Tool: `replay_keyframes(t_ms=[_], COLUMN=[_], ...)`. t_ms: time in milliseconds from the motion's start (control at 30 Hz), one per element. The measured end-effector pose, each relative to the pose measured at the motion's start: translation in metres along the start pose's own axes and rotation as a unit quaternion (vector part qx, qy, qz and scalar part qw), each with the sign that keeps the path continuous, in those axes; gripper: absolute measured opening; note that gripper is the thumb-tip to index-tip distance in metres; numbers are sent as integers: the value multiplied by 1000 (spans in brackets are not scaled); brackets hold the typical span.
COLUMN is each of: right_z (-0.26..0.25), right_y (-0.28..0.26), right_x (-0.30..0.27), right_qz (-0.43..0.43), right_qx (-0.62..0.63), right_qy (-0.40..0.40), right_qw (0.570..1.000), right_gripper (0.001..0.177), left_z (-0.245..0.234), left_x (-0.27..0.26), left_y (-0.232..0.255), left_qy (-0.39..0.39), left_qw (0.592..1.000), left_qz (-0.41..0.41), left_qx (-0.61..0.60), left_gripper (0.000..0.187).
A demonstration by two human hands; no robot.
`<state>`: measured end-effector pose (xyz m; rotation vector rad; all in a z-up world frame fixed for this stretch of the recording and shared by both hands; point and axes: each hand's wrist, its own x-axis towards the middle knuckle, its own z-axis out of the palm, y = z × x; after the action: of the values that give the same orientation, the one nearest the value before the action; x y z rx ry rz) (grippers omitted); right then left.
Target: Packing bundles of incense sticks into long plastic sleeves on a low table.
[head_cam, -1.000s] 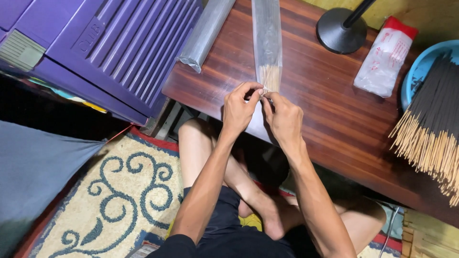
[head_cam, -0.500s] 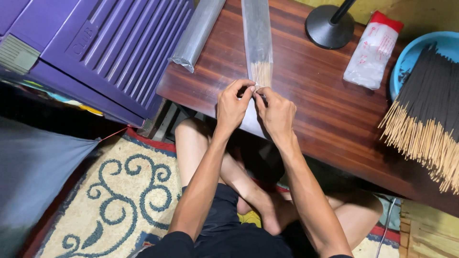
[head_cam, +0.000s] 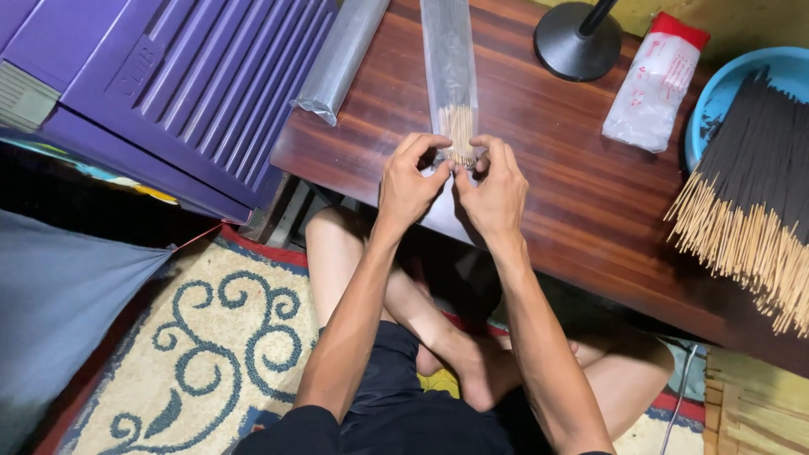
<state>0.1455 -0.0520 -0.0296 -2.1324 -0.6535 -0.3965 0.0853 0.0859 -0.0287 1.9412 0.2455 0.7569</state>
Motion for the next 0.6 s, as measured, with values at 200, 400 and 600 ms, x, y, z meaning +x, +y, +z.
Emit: replay_keyframes(t_ms=[200, 400, 600], right_z=[6, 3, 5], right_y=[9, 8, 12], right_x=[1, 1, 1], right_qz=[10, 23, 23], right_qx=[-36, -25, -23], right_qy=[-32, -35, -39], right_qw=[999, 999, 999], right_gripper=[39, 32, 33], left_z=[3, 4, 6], left_x=[1, 1, 2], left_y=[1, -2, -4], left_qy=[-8, -7, -11], left_qw=[999, 998, 998], left_qz=[14, 3, 7], left_qx=[48, 60, 63], left_gripper=[31, 30, 35])
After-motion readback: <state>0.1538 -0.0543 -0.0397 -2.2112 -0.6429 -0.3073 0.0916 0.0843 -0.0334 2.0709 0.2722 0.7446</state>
